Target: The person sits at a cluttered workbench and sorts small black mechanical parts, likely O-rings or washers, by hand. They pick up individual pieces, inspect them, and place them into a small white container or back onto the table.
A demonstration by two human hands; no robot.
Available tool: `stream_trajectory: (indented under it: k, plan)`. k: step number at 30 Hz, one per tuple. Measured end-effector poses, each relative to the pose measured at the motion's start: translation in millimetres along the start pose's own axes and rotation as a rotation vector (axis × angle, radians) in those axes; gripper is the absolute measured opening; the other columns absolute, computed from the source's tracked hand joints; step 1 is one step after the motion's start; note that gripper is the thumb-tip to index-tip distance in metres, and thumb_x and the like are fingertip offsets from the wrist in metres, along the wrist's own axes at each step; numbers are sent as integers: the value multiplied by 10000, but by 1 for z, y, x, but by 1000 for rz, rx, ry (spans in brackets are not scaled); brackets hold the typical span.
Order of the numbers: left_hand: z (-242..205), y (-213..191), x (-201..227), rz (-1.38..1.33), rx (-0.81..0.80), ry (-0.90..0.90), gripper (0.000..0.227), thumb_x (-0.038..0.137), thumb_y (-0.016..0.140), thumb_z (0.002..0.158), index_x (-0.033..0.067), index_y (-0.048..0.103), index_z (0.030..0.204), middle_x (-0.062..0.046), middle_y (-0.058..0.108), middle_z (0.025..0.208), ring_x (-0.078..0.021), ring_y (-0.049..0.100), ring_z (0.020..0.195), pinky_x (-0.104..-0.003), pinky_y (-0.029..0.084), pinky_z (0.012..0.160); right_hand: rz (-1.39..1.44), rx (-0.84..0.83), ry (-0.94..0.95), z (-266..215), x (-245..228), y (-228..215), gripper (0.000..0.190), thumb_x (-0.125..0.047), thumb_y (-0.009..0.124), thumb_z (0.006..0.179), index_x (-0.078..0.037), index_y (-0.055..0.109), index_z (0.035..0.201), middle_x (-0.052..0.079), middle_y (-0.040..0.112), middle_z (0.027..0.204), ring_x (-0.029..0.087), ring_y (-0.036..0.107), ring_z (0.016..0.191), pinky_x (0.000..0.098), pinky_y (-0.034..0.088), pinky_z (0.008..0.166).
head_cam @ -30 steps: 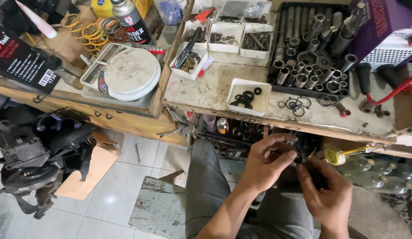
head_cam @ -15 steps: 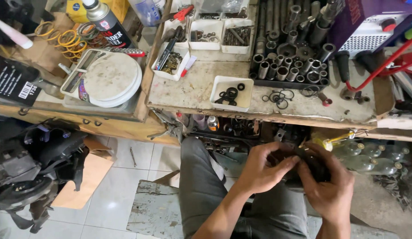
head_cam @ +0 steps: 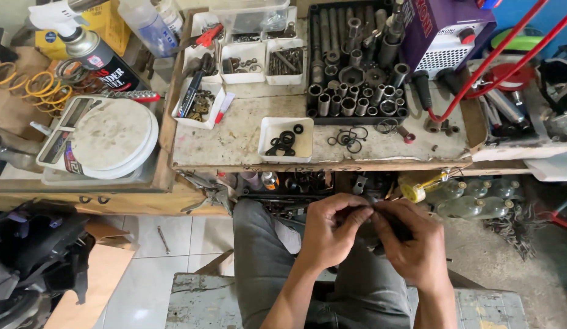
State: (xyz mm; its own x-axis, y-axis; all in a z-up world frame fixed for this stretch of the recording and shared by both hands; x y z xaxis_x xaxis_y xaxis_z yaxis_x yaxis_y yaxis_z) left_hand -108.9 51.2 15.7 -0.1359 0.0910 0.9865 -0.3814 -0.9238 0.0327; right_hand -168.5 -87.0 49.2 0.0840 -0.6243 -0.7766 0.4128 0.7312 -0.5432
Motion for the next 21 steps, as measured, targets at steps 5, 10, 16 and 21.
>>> stream_trajectory:
  k: [5, 10, 16, 21]
  plan:
    - [3, -4, -11, -214, 38, -49, 79, 6, 728, 938, -6, 748, 1014, -21, 705, 844, -65, 541, 687, -210, 444, 619, 105, 5, 39, -2, 8, 7, 168, 18, 719, 822, 29, 732, 989, 82, 739, 872, 163, 628, 648, 269, 501, 596]
    - [13, -16, 11, 97, -12, 16, 151, 89, 739, 904, -11, 757, 1014, -46, 723, 800, -109, 532, 614, -254, 439, 560, 36, 11, -45, 9, -2, -2, 183, 32, 722, 804, 39, 730, 987, 86, 737, 896, 166, 606, 599, 260, 465, 539]
    - [16, -14, 28, 329, -45, 239, 290, -95, 680, 770, 19, 748, 1028, -104, 741, 985, -246, 707, 764, -321, 577, 709, -62, -65, -82, 15, 2, 2, 247, 17, 732, 773, 19, 749, 1019, 73, 729, 1009, 182, 647, 684, 273, 501, 605]
    - [21, -19, 18, 275, -8, 174, 260, -107, 686, 779, -14, 761, 1010, -104, 753, 878, -181, 622, 613, -281, 490, 557, 14, -34, -8, 18, 2, 5, 298, -9, 758, 786, 6, 762, 1084, 71, 766, 1044, 178, 703, 764, 271, 536, 679]
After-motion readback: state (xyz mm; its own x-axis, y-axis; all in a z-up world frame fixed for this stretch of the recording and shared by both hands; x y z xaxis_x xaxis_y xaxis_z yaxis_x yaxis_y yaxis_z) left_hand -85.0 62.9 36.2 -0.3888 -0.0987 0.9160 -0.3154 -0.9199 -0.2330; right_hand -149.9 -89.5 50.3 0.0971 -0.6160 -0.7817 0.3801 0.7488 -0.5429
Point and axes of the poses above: each hand's wrist, its own z-axis towards the middle knuckle, its own y-axis out of the palm, x = y × z, the point moved 4 cm from there along z, towards the middle knuckle
